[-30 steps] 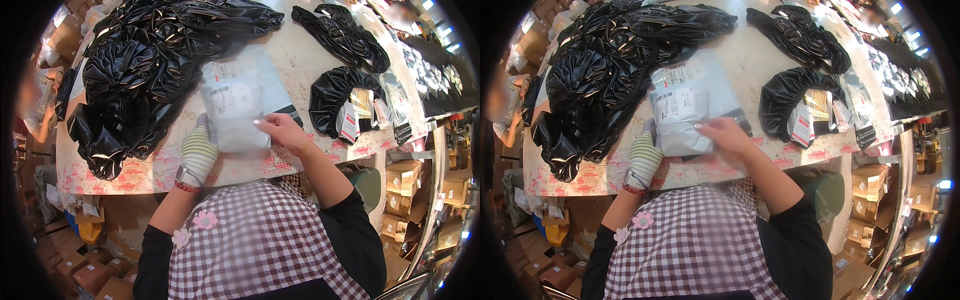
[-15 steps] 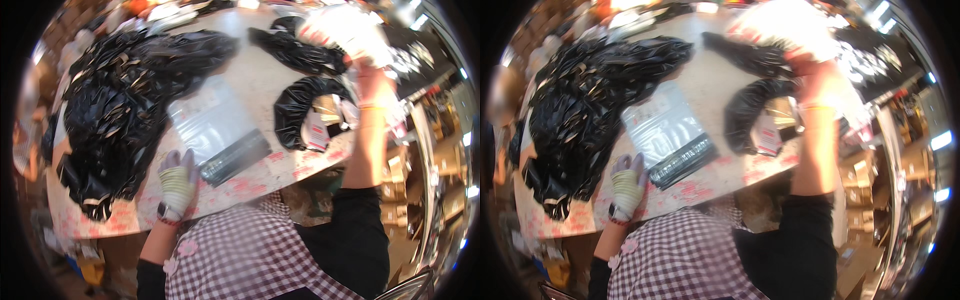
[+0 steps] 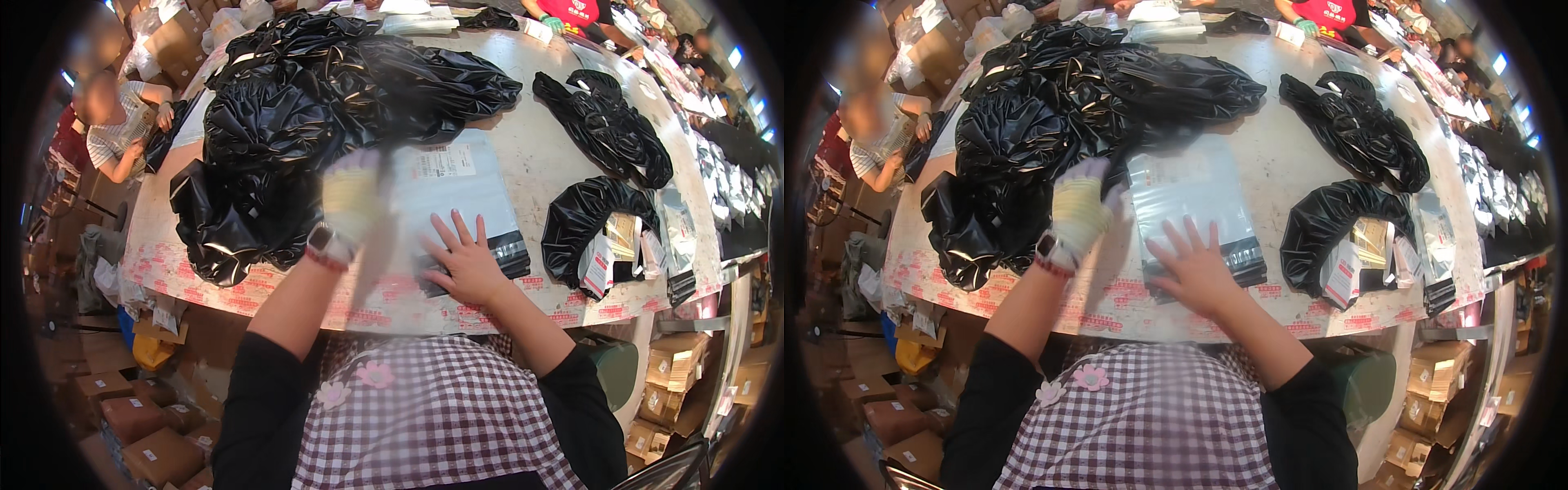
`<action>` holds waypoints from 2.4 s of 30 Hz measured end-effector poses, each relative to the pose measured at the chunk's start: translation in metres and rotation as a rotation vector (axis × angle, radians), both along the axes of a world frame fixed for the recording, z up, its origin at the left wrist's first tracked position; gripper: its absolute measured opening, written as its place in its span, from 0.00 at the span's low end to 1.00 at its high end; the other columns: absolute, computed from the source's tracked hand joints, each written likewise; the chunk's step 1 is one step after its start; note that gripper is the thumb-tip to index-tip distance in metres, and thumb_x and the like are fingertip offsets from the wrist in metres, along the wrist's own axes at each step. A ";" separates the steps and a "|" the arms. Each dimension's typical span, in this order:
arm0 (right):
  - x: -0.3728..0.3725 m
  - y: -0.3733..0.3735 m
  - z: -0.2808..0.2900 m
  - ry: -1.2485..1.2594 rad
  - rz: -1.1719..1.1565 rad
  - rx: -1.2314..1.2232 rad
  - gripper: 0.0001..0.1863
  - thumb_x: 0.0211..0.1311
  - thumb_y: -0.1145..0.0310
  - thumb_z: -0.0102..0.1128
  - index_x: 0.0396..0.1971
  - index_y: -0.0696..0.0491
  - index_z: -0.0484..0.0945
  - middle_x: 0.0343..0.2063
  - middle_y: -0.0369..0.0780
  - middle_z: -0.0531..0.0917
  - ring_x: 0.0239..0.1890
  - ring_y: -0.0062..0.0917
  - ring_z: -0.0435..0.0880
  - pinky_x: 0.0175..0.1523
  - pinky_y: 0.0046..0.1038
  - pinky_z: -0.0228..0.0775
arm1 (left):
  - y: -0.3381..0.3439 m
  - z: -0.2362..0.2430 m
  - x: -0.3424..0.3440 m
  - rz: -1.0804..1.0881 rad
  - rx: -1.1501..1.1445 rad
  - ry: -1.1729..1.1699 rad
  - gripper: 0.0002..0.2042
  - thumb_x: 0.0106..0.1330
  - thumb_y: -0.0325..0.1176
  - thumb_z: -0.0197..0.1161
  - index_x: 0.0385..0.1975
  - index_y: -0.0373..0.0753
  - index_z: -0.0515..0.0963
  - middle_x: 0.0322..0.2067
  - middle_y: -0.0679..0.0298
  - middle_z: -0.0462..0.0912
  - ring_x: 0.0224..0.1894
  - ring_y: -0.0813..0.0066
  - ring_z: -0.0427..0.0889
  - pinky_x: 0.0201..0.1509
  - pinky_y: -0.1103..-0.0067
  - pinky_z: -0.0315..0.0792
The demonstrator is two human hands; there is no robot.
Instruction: The person places small items into black plastic mailer bags, seals them, and affixes shipping labels. The process is repeated for multiple items at a packing station.
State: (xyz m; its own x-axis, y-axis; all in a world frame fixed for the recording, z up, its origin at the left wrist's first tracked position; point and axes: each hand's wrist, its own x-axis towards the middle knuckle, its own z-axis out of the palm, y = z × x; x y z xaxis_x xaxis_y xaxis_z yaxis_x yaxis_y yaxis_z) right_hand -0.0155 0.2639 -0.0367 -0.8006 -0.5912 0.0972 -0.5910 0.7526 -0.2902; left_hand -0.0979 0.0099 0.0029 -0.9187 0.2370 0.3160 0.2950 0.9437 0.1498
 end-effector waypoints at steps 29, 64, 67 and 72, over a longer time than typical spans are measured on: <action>0.011 0.013 0.010 -0.049 0.058 -0.012 0.25 0.66 0.54 0.60 0.57 0.54 0.80 0.67 0.51 0.73 0.73 0.48 0.64 0.77 0.52 0.52 | 0.036 -0.011 0.123 -0.171 1.150 -0.095 0.22 0.74 0.24 0.61 0.67 0.34 0.69 0.58 0.60 0.80 0.56 0.74 0.79 0.62 0.75 0.74; 0.015 0.072 0.051 0.247 -0.201 -0.045 0.24 0.53 0.66 0.74 0.50 0.56 0.81 0.49 0.44 0.85 0.52 0.41 0.83 0.62 0.41 0.73 | -0.004 0.036 0.125 0.078 -0.067 -0.636 0.26 0.64 0.53 0.70 0.52 0.36 0.85 0.46 0.43 0.86 0.48 0.50 0.85 0.54 0.59 0.77; 0.047 0.017 0.034 0.150 -0.086 -0.256 0.26 0.59 0.62 0.71 0.55 0.60 0.79 0.61 0.51 0.79 0.65 0.45 0.77 0.70 0.47 0.66 | 0.012 0.040 0.133 -0.050 -0.240 -0.105 0.26 0.62 0.47 0.72 0.56 0.38 0.83 0.64 0.39 0.74 0.63 0.45 0.76 0.65 0.55 0.69; 0.061 0.046 0.035 -0.042 0.090 -0.415 0.29 0.62 0.58 0.72 0.60 0.57 0.79 0.65 0.48 0.78 0.66 0.40 0.77 0.74 0.44 0.64 | 0.029 0.009 0.100 -0.166 -0.053 -0.122 0.32 0.62 0.41 0.72 0.65 0.32 0.73 0.75 0.46 0.60 0.71 0.41 0.67 0.72 0.55 0.64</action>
State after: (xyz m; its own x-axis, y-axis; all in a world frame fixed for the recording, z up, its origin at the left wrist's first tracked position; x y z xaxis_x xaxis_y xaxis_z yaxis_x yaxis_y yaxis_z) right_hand 0.0459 0.3101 -0.0018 -0.7562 -0.5762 0.3102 -0.6301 0.5130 -0.5830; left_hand 0.0021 0.0391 0.0117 -0.8965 0.4014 0.1876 0.4294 0.8914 0.1451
